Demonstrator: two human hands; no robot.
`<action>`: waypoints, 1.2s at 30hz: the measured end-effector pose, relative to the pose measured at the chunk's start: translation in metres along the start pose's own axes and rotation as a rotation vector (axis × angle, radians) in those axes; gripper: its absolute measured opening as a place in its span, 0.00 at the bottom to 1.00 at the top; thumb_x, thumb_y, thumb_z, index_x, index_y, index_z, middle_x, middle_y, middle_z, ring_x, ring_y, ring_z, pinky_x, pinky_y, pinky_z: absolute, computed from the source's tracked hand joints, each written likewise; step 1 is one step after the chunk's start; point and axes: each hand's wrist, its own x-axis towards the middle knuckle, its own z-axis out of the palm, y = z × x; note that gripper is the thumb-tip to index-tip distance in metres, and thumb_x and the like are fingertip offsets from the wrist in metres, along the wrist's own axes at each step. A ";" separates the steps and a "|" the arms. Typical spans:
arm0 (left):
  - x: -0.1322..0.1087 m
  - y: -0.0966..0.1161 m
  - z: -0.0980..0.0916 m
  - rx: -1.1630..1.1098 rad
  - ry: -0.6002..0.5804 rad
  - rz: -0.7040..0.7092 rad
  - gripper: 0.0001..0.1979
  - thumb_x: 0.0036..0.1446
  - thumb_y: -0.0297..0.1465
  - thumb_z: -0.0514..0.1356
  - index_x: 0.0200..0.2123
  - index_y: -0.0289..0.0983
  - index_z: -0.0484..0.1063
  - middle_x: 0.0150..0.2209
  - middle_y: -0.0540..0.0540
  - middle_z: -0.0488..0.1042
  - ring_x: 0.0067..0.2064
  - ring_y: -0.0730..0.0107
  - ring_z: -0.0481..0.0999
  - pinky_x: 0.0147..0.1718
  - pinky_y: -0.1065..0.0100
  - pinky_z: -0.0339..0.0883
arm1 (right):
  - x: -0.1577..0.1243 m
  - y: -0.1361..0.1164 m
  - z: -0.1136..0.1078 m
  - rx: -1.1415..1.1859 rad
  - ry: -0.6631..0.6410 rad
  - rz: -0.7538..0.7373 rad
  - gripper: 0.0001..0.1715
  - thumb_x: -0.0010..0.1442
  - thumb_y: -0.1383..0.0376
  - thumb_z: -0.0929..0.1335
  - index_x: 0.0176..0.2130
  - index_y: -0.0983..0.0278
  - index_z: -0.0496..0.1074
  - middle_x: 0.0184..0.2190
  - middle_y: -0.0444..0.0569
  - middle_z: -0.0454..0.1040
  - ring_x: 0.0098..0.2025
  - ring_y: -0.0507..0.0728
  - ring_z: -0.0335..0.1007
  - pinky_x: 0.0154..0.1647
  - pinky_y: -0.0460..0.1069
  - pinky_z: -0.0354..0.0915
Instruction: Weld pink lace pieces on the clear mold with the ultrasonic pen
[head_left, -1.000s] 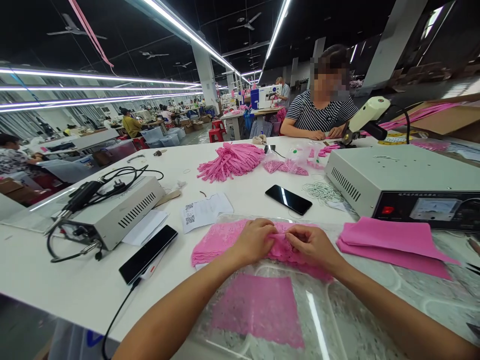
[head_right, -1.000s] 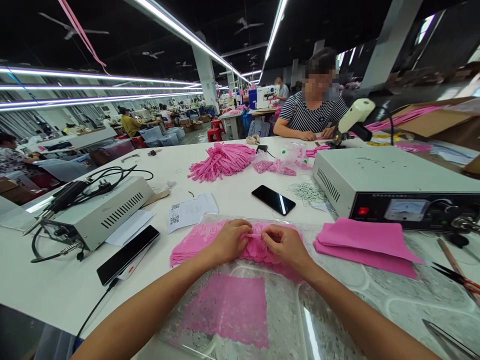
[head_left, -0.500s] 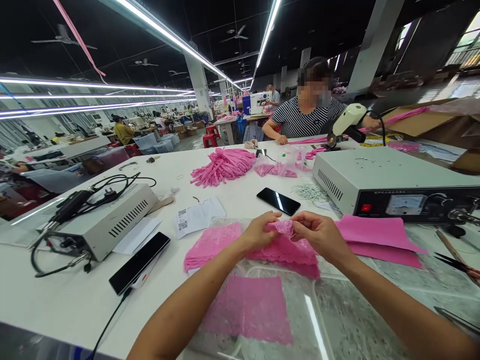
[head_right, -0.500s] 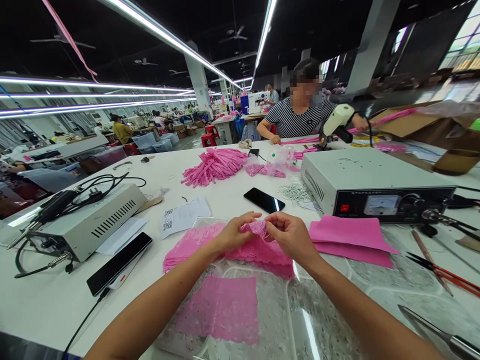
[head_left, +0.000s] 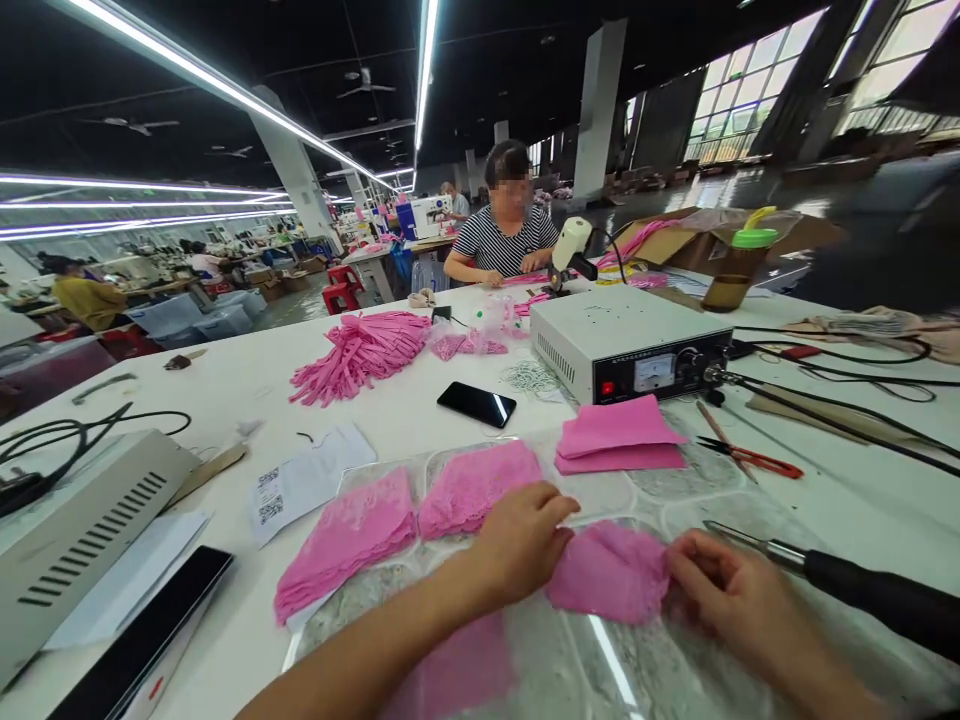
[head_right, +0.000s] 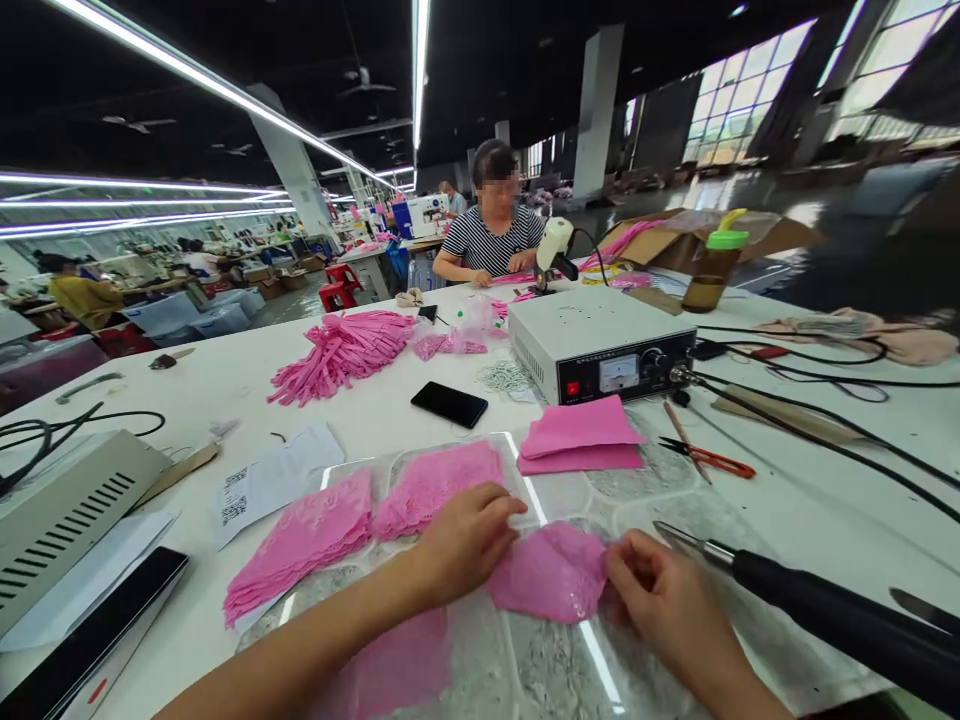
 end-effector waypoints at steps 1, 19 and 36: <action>-0.007 0.004 0.007 0.010 -0.048 0.051 0.10 0.59 0.25 0.54 0.43 0.36 0.71 0.43 0.41 0.73 0.45 0.59 0.72 0.47 0.57 0.65 | -0.004 0.009 -0.003 -0.067 0.026 0.006 0.18 0.54 0.54 0.64 0.19 0.60 0.62 0.13 0.40 0.63 0.16 0.52 0.59 0.17 0.47 0.57; -0.036 0.008 -0.009 0.036 -0.134 0.210 0.12 0.56 0.35 0.61 0.44 0.39 0.71 0.49 0.42 0.73 0.49 0.61 0.72 0.51 0.59 0.62 | -0.016 0.033 -0.025 -0.597 0.007 -0.096 0.15 0.54 0.50 0.62 0.24 0.56 0.62 0.13 0.40 0.65 0.15 0.57 0.65 0.16 0.50 0.57; -0.046 0.000 -0.004 0.147 -0.227 0.352 0.09 0.64 0.28 0.53 0.37 0.38 0.73 0.52 0.44 0.73 0.57 0.62 0.68 0.61 0.54 0.52 | -0.029 0.052 -0.049 -0.545 0.104 -0.007 0.16 0.56 0.48 0.61 0.29 0.55 0.65 0.16 0.39 0.67 0.15 0.54 0.63 0.17 0.49 0.62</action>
